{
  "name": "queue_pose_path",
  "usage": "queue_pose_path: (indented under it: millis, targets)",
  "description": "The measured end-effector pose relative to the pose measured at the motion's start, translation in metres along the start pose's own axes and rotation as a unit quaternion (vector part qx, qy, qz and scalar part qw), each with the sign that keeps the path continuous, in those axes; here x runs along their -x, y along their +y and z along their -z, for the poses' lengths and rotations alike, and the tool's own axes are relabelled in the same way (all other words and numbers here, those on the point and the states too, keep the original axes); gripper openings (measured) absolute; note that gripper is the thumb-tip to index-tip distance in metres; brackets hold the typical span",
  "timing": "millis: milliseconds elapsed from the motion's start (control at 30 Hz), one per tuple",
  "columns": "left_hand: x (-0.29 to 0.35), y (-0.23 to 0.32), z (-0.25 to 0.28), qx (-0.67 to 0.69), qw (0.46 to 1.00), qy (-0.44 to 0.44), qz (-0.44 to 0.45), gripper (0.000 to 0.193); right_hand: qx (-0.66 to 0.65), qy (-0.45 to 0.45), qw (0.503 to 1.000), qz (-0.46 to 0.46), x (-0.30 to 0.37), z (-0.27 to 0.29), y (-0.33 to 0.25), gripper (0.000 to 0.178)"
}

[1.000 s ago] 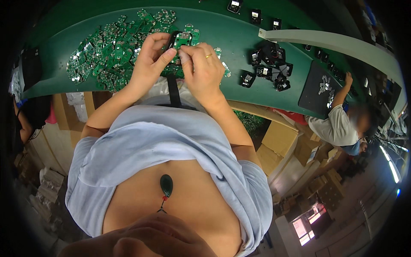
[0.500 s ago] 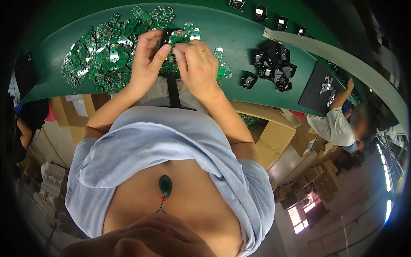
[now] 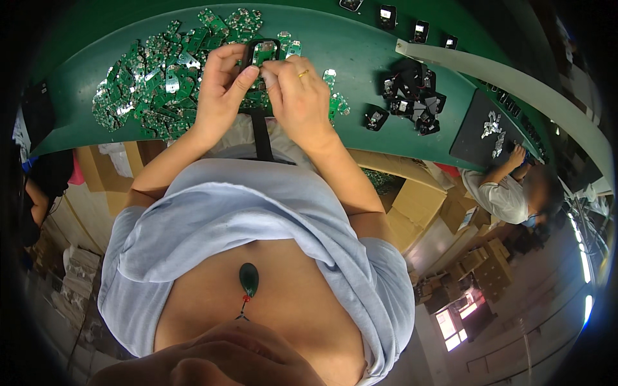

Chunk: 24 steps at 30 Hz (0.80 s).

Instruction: The person assembles electronic devices by hand, picking up a circuit board and a black plastic housing, fitting the board into the housing, and pressing them together. The person then places the assembled unit onto the green workbench and repeats the process with another circuit board and housing.

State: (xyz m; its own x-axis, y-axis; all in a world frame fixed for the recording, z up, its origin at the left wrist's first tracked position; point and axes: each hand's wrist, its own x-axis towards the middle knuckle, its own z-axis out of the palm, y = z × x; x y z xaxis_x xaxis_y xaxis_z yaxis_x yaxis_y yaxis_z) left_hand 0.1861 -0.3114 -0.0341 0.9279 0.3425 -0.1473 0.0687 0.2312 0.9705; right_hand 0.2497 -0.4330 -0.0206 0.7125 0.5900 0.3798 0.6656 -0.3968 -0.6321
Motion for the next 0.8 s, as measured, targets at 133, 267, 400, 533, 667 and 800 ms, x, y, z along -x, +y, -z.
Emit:
queue_pose_path:
  millis: [133,267,400,533,667,800]
  targets:
    - [0.003,-0.004,0.0,-0.018,1.0,-0.002,-0.005,0.031,0.001,-0.009,1.0,0.03,0.002,-0.001,0.005,0.016]
    - [0.001,-0.006,0.002,-0.022,0.999,-0.017,-0.018,0.031,0.005,-0.019,0.998,0.064,-0.001,0.0,0.006,0.016]
    - [0.002,-0.002,0.001,-0.019,0.999,-0.012,-0.025,0.031,0.02,-0.016,0.998,0.05,-0.003,-0.001,0.005,0.016]
    - [-0.005,-0.005,0.003,0.008,1.0,0.017,0.017,0.032,-0.037,-0.017,0.998,-0.047,0.003,-0.006,0.002,0.022]
    - [-0.018,-0.008,0.012,0.001,0.998,0.019,0.065,0.024,-0.307,-0.027,0.918,-0.251,0.014,-0.029,0.015,0.031]
    - [-0.047,-0.027,0.027,-0.022,0.998,0.004,0.061,0.023,-0.323,-0.054,0.915,-0.234,-0.002,-0.055,0.043,0.033]
